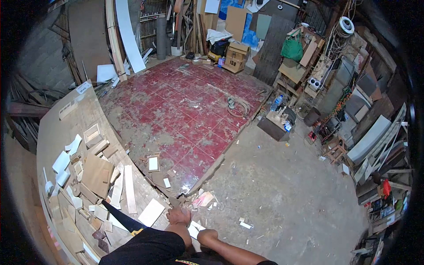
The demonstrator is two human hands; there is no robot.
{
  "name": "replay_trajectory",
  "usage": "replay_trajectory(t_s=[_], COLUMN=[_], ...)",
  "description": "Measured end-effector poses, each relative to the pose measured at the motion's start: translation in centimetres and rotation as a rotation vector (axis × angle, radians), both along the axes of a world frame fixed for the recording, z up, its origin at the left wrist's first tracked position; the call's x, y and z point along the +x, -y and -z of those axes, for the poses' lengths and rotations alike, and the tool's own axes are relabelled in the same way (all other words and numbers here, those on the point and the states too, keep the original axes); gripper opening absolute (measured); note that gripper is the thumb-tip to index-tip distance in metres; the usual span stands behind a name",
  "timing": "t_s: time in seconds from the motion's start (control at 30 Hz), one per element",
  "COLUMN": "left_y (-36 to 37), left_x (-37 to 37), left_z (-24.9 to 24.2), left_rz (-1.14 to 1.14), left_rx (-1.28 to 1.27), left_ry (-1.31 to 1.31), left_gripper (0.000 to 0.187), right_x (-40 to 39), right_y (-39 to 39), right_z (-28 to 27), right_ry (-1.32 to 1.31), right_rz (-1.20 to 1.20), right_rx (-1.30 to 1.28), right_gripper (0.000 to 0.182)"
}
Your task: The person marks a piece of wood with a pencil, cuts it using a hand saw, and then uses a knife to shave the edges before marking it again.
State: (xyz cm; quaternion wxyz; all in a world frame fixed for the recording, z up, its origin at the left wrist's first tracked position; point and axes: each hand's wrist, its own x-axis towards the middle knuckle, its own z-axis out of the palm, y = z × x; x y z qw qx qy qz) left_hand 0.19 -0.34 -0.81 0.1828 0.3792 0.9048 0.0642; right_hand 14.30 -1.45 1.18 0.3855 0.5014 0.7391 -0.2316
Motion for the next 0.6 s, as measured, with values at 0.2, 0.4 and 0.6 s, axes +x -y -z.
replay_trajectory(t_s=[0.2, 0.4, 0.6], left_y=[-0.3, -0.3, -0.1], left_x=[0.3, 0.2, 0.5], left_z=[-1.0, -0.8, -1.6], left_rz=[0.011, 0.013, 0.001], left_rx=[-0.056, -0.06, -0.031], left_ry=[-0.037, -0.009, -0.001], left_gripper=[0.058, 0.055, 0.057], right_x=[-0.4, 1.4, 0.3], right_y=[-0.4, -0.1, 0.7], right_z=[1.9, 0.6, 6.1], right_ry=[-0.147, -0.116, -0.197], right_rz=[-0.071, -0.092, -0.015], right_rx=[0.04, -0.007, 0.116], right_gripper=[0.025, 0.024, 0.021])
